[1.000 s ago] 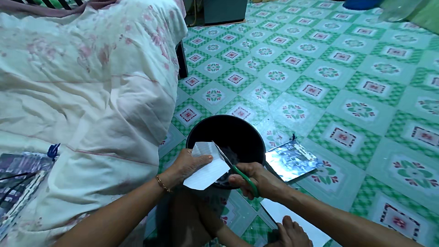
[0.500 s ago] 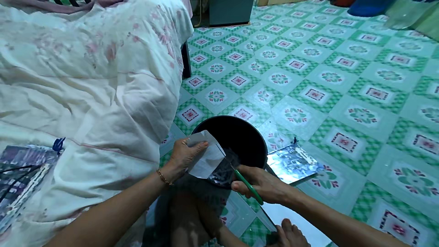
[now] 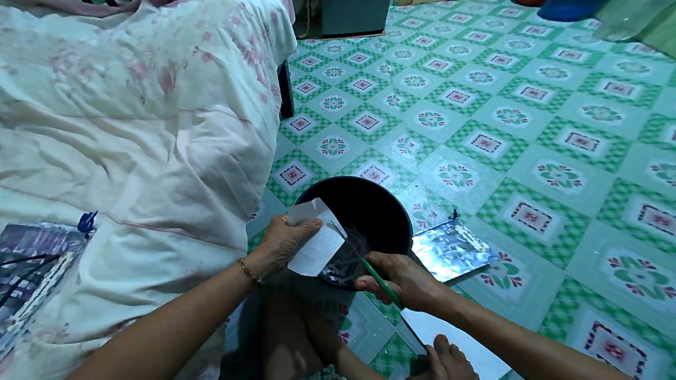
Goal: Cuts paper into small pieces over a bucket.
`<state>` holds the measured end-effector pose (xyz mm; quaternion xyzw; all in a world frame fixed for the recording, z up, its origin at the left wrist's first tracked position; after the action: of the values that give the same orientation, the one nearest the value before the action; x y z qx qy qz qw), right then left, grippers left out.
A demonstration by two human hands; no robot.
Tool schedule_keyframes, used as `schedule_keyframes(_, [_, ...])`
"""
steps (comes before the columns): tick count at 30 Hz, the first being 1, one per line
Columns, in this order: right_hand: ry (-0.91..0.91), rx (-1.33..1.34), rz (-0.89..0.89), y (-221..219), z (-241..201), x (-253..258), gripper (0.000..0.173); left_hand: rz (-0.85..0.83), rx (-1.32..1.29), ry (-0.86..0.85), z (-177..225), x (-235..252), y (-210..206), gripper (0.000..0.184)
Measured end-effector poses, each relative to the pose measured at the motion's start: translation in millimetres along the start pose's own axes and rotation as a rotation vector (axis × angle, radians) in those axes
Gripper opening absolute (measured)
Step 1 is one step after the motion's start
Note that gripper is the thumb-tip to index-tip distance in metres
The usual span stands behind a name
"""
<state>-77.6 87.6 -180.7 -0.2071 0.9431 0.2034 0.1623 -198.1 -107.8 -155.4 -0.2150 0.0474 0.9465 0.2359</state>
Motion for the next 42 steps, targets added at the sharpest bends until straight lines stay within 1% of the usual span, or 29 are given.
schedule_keyframes(2, [-0.005,-0.035,-0.024,-0.4,-1.8,-0.1,0.047,-0.042,0.006,0.021,-1.2,-0.8,-1.5,0.007])
schedule_keyframes(5, [0.009,-0.051,-0.012,-1.7,-3.8,-0.2,0.049,-0.079,0.010,0.067,-1.3,-5.3,-6.7,0.005])
schedule_keyframes(12, [0.015,-0.001,0.029,-5.2,-2.3,0.1,0.039,-0.080,-0.039,0.105,-3.9,-4.1,-7.2,0.006])
schedule_keyframes(17, [0.003,-0.011,-0.017,-7.2,-5.1,1.4,0.047,-0.137,-0.021,0.156,-4.1,-7.7,-10.4,0.006])
schedule_keyframes(21, [0.034,0.007,0.029,-7.6,-2.8,1.7,0.041,-0.125,-0.027,0.195,-3.3,-8.6,-10.6,0.005])
schedule_keyframes(24, [0.025,0.040,0.028,-8.8,-3.2,1.6,0.038,-0.115,-0.011,0.215,-1.6,-10.0,-11.9,0.007])
schedule_keyframes(27, [0.012,0.055,-0.004,-11.1,-7.1,2.3,0.044,-0.167,0.016,0.213,-4.1,-11.8,-12.9,0.010])
schedule_keyframes(29, [0.011,0.061,-0.010,-11.7,-8.4,2.5,0.045,-0.196,0.017,0.210,-6.2,-13.4,-14.8,0.009])
schedule_keyframes(33, [0.042,0.109,0.043,-10.6,-7.2,2.7,0.032,-0.179,0.018,0.231,-2.9,-14.4,-15.3,0.009])
schedule_keyframes(35, [0.043,0.138,0.032,-10.6,-5.9,3.0,0.030,-0.182,0.016,0.240,-2.8,-14.2,-15.5,0.010])
schedule_keyframes(39, [0.044,0.168,-0.008,-11.7,-7.4,4.1,0.033,-0.253,0.029,0.265,-4.5,-16.2,-16.0,0.013])
schedule_keyframes(42, [0.064,0.262,0.038,-11.5,-7.6,3.4,0.024,-0.265,0.028,0.280,-4.4,-15.7,-15.4,0.012])
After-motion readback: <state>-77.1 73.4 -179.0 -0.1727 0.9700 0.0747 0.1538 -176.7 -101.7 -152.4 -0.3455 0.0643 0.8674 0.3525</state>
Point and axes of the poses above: each hand's wrist, its own x-axis towards the middle knuckle, its own y-axis out of the back of the hand, z = x × y, the point moved 2 cm from there along x, towards the middle knuckle, and after that the axes turned 6 degrees about -z, right-handed, at the moved point
